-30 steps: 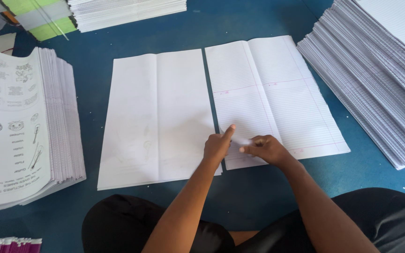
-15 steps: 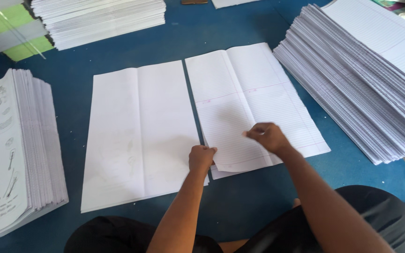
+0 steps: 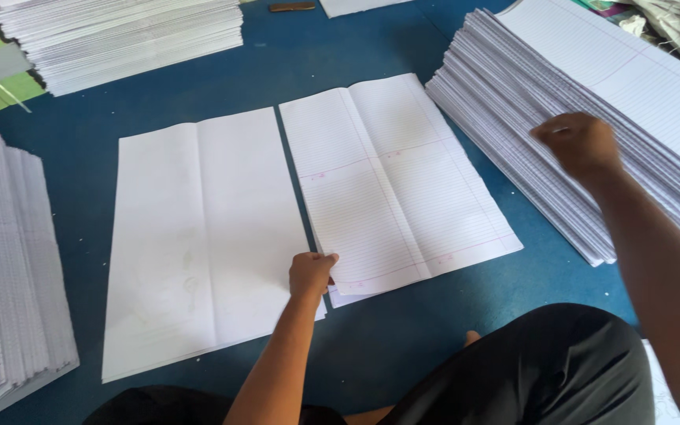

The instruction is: The person inserts printed pages into blank lined paper sheets, folds them together, and places the assembled units into a growing stack. The person repeats this process multiple times, handling printed pages and blank sheets by hand.

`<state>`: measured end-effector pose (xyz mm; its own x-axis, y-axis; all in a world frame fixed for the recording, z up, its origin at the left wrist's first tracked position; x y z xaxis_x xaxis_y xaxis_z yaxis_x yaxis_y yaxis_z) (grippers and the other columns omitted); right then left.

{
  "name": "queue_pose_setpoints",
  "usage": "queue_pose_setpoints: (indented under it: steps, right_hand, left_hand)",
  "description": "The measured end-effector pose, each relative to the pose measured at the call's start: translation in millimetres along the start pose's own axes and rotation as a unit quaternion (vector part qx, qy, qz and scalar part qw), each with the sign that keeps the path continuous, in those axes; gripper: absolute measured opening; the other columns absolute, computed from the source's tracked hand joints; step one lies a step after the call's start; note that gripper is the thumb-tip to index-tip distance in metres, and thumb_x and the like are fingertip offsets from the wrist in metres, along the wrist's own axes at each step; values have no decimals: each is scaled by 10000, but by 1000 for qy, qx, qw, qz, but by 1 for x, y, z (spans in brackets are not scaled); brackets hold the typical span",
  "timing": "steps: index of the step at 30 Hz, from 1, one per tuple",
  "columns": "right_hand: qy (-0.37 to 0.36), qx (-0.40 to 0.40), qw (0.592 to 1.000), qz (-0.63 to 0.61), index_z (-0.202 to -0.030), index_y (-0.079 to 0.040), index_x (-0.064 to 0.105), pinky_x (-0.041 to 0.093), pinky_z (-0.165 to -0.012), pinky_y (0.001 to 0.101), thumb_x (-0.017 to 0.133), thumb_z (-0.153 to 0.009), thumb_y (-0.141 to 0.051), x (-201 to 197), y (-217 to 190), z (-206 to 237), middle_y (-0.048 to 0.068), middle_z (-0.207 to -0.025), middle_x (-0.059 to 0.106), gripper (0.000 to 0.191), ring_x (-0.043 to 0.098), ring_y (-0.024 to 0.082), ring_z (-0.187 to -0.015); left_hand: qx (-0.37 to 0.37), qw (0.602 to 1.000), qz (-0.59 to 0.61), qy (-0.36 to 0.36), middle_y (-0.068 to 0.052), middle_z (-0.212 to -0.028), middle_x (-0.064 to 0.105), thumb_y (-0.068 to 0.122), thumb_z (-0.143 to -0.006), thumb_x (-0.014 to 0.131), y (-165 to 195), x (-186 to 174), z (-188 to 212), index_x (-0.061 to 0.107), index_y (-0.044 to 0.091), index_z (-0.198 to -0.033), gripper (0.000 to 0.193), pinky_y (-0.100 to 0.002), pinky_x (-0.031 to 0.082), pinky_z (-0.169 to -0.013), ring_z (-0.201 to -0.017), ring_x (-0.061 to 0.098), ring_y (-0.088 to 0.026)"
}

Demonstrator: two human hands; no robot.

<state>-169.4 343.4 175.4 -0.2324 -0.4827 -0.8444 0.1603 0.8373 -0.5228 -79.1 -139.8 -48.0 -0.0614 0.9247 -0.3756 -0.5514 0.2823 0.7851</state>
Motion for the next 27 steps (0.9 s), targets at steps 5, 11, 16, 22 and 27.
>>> queue_pose_setpoints:
  steps: [5,11,16,22,27]
  right_hand:
    - [94,-55,992,65,-1120,-118,777,550,-970,437,726,-1053,-290,-55,46,-23,166,-1147,746,192,707,305,-1038]
    - [124,-87,971,184,-1221,-106,745,509,-1015,475,691,-1050,-280,-83,75,-34,154,-1196,737,250,663,358,-1137]
    - [49,-4,955,293,-1379,-173,673,516,-960,500,645,-1003,-369,-75,94,-47,93,-1150,769,425,680,347,-1098]
    - [20,-4,942,336,-1376,-227,704,543,-983,492,567,-1085,-396,-67,97,-49,138,-1113,783,363,722,352,-1043]
    - [22,-25,925,378,-1331,-266,713,574,-931,487,568,-1087,-385,-67,94,-54,111,-1127,785,308,732,335,-1021]
  left_hand:
    - [-1,1000,-6,0,-107,-696,729,265,-824,777,1,2,-1,749,0,-832,267,-330,549,-535,-587,714,-198]
    - [4,1000,-17,-3,-103,-657,706,263,-837,771,4,3,1,752,-4,-808,269,-316,515,-502,-556,682,-183]
    - [-10,1000,-10,-1,-100,-648,692,254,-836,773,3,3,1,751,-2,-816,258,-308,483,-476,-529,651,-174]
    - [-17,1000,4,-7,-101,-641,678,239,-834,775,2,4,1,748,-9,-834,250,-303,451,-456,-511,628,-168]
    - [-18,1000,14,-8,-88,-648,690,228,-828,778,1,4,-1,741,-2,-848,234,-299,451,-453,-506,629,-165]
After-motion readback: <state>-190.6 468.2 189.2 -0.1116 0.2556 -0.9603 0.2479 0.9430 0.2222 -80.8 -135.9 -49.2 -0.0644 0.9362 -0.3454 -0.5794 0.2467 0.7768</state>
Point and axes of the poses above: each hand's wrist, its own z-axis away from the middle knuckle, its own x-axis out of the palm, y = z × x, the point moved 10 cm from there along -z, towards the middle knuckle
